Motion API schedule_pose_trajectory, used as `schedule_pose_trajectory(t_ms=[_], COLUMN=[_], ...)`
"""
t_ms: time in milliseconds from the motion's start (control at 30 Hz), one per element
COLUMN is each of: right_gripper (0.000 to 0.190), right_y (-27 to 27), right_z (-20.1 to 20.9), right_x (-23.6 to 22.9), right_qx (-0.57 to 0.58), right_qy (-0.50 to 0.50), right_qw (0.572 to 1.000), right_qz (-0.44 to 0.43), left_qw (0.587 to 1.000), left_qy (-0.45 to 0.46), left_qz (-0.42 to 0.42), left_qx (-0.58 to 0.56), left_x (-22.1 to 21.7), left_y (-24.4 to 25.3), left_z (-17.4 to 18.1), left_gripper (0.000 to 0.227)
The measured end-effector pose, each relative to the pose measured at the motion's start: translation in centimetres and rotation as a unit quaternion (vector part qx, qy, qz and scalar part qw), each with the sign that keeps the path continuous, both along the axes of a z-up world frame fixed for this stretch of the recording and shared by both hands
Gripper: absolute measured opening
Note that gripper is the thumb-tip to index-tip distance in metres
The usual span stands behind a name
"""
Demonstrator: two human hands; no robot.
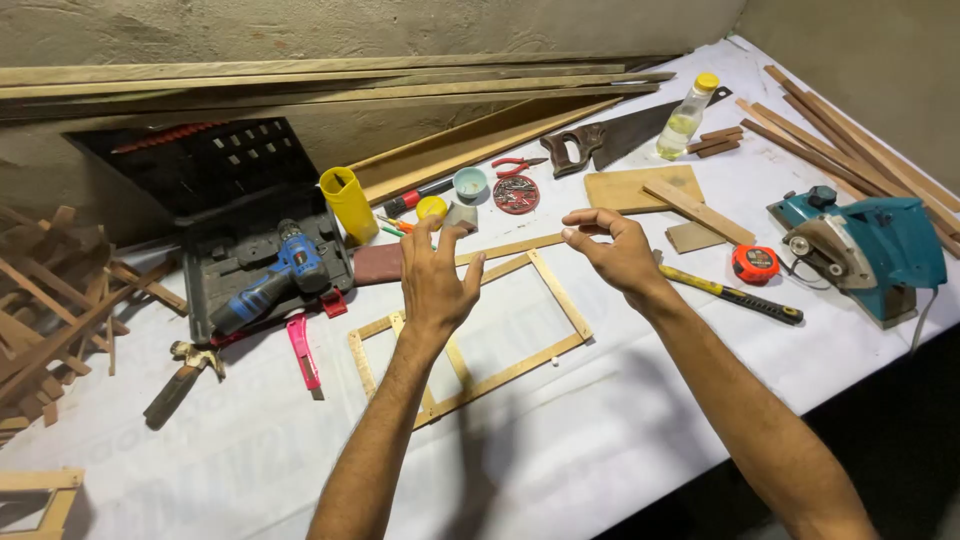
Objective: The person assembles a small wooden frame on a workbench, positioning thin wooden strips across it and sanding strip surfaces with a sanding block. They measure a strip with a tape measure, mark it, fit the strips onto the frame, and press the assembled frame flat with both hands.
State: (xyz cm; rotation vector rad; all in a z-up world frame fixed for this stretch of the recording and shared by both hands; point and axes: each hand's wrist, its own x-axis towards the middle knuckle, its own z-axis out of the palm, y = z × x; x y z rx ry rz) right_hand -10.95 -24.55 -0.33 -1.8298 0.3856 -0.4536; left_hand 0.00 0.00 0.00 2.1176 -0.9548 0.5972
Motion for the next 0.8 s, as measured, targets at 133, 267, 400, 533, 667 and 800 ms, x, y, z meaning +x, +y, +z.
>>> schedule_pose_trajectory(t_ms=[133,267,400,533,667,800], right_gripper=[0.023,0.021,0.021,0.021,0.022,0.022], right_y=[-4.1,-8.4,-10.5,-10.8,-11.8,-11.5], right_z=[-2.1,-6.5,-9.4,-10.2,-13.4,-14.3], right_x=[1.3,3.0,4.2,5.9,8.4,9.9], right_qx=[0.014,0.009,0.011,-0.018,-0.124,-0.22], right_qy=[-0.004,-0.01,0.02,0.07,0.114,0.224], right_qw=[1.0,0.999,0.998,0.996,0.981,0.944], right_qz=[0.015,0.039,0.05,0.055,0.095,0.099], left_qw=[0.999,0.995,0.996,0.99,0.981,0.967], left_qy=[0.032,0.086,0.071,0.105,0.152,0.203], left_qz=[0.014,0.031,0.044,0.081,0.111,0.13], left_qx=[0.023,0.036,0.024,0.042,0.048,0.082], left_x=[0.6,1.4,1.7,2.4,2.8,3.6], left_y=[-3.7,-7.5,-9.0,-8.9,-8.7,-8.9], left_z=[-1.5,-3.2,-5.4,-8.1,-11.0,-15.0], left_gripper=[0.04,0.037,0.035,0.037,0.046,0.052])
